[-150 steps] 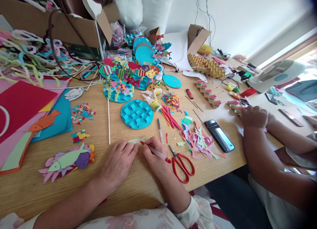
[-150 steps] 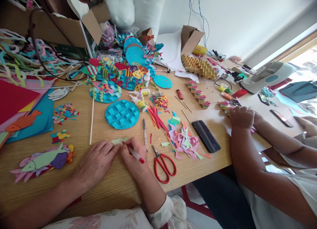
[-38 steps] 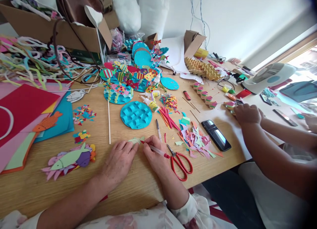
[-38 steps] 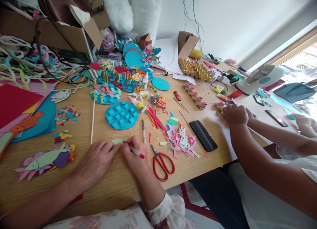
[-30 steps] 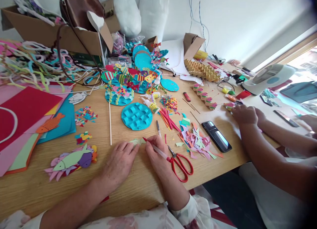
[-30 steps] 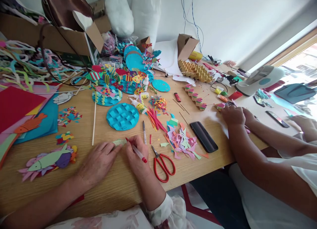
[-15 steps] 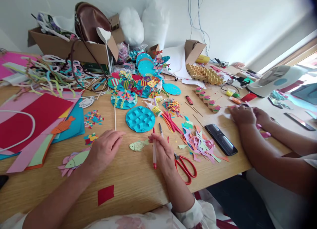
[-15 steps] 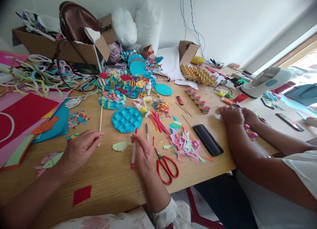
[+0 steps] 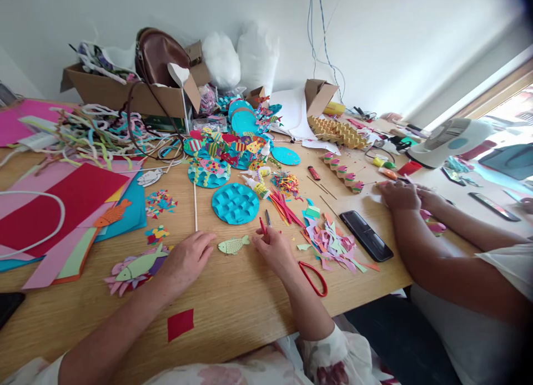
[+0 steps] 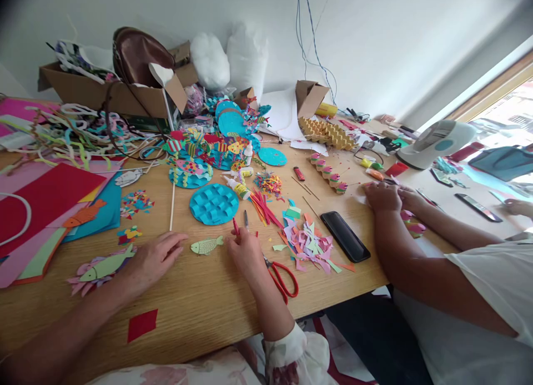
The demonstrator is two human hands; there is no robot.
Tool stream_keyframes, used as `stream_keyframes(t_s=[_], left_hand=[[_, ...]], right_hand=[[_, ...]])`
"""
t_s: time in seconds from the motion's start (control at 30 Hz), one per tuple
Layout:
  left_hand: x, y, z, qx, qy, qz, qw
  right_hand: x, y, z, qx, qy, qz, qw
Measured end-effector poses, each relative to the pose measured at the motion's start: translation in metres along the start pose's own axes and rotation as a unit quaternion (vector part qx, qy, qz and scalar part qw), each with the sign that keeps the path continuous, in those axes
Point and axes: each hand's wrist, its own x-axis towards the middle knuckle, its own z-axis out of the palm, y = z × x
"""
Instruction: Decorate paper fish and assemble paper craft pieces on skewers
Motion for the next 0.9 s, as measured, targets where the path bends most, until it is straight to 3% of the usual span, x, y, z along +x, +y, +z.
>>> stream_keyframes(t_s=[0.33,0.43,0.6,0.67,0.77,0.9], left_hand=[[0.009,0.013,0.008,-0.018,-0.039,0.000,0.999],[0.010,0.013,0.007,-0.075,-0.010,-0.027,0.997],[0.011,0.013,-0.006,-0.185,0.085,-0.086,0.975],[0.010,0.018,-0.016,-0.229,0.073,-0.115,0.964],[0.007,0.031,-0.028,-0.315,0.006,-0.168,0.934],[0.004,0.036,-0.027,-0.366,-0.021,-0.214,0.905]], right_hand=[[0.007,-0.008,0.013,-0.019,-0.064,0.014,0.998],[0.003,-0.011,0.012,0.009,-0.077,-0.007,0.997],[-0.006,-0.024,0.008,0.180,-0.133,0.005,0.975],[-0.009,-0.029,0.007,0.215,-0.152,0.019,0.964],[-0.012,-0.033,0.007,0.223,-0.165,0.025,0.961],[-0.015,-0.033,0.013,0.210,-0.175,0.025,0.961]])
